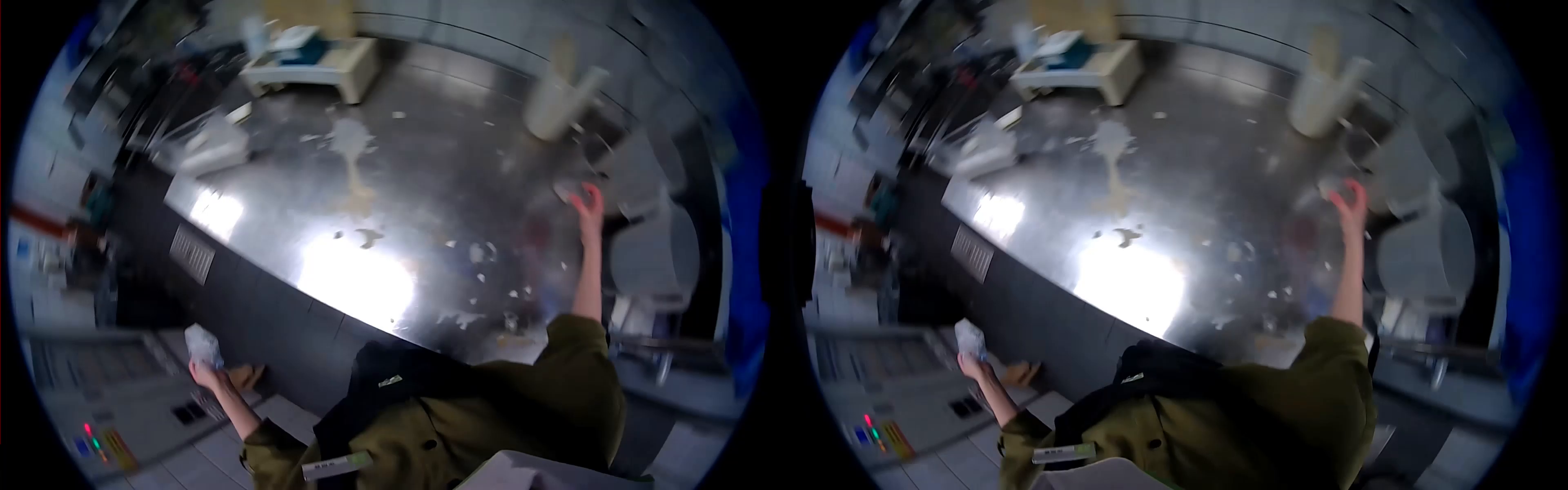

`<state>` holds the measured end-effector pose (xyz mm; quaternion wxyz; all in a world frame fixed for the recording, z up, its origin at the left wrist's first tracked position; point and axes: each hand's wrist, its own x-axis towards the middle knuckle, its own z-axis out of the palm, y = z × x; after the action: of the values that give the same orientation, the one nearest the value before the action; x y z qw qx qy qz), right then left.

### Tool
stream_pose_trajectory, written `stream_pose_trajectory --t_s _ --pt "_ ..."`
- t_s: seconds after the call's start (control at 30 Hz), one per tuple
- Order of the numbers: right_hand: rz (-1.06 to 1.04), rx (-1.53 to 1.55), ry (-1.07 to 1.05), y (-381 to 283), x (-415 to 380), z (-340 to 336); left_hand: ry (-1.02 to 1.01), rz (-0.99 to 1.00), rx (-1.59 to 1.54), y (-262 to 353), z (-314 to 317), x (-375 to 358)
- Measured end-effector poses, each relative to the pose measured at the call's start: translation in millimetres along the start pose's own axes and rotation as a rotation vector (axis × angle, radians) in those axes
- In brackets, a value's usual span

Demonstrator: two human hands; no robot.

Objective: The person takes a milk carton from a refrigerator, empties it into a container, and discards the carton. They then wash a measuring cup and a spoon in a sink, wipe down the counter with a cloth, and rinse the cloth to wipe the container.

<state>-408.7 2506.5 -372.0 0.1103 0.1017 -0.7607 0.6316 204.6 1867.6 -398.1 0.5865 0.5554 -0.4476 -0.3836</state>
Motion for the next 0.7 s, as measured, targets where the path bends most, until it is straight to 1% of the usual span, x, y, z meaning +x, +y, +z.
stream_pose_trajectory --t_s 0.03,0.07,0.1,0.17,0.23,0.27,0.3,0.37,0.4,0.43,0.47,0.5,0.53,0.57,0.6,0.63,0.67,0.7 --pt "-0.037 0.030 0.045 12 0 7 0.038 0.019 -0.010 -22 -29 19" --pt "-0.102 0.035 0.074 16 -1 17 0.149 -0.001 -0.050 -30 -52 28" --pt "-0.182 -0.015 0.114 3 -7 31 0.273 -0.038 -0.100 -35 -74 37" --pt "-0.158 0.020 0.084 -24 -29 62 0.426 -0.080 -0.087 -38 -119 58" --pt "-0.186 0.066 0.030 -49 -58 100 0.483 -0.136 -0.102 -36 -152 72" --pt "-0.213 0.066 0.036 -67 -75 125 0.505 -0.137 -0.087 -26 -157 75" --pt "-0.215 0.028 0.015 -83 -91 153 0.529 -0.158 -0.090 -39 -167 96" --pt "-0.258 -0.039 -0.101 -124 -126 217 0.571 -0.199 -0.060 -59 -204 145" --pt "-0.259 -0.028 -0.172 -148 -144 248 0.481 -0.177 -0.059 -76 -232 167" --pt "-0.256 -0.018 -0.242 -175 -159 288 0.460 -0.261 -0.173 -89 -232 204" --pt "-0.248 -0.010 -0.308 -201 -176 327 0.499 -0.260 -0.137 -89 -221 235" --pt "-0.219 0.067 -0.400 -227 -192 369 0.538 -0.261 -0.100 -82 -205 263" --pt "-0.195 0.139 -0.486 -254 -207 410 0.356 -0.358 -0.206 -83 -197 298" --pt "-0.171 0.212 -0.569 -277 -221 452 0.321 -0.307 -0.248 -83 -178 327" --pt "-0.149 0.253 -0.648 -295 -235 495 0.330 -0.301 -0.212 -95 -158 362" --pt "-0.121 0.296 -0.720 -309 -250 538 0.317 -0.309 -0.284 -97 -132 387" --pt "-0.122 0.356 -0.821 -319 -262 584 0.233 -0.292 -0.263 -101 -101 414" --pt "-0.125 0.421 -0.919 -324 -272 632 0.069 -0.267 -0.311 -88 -63 426"
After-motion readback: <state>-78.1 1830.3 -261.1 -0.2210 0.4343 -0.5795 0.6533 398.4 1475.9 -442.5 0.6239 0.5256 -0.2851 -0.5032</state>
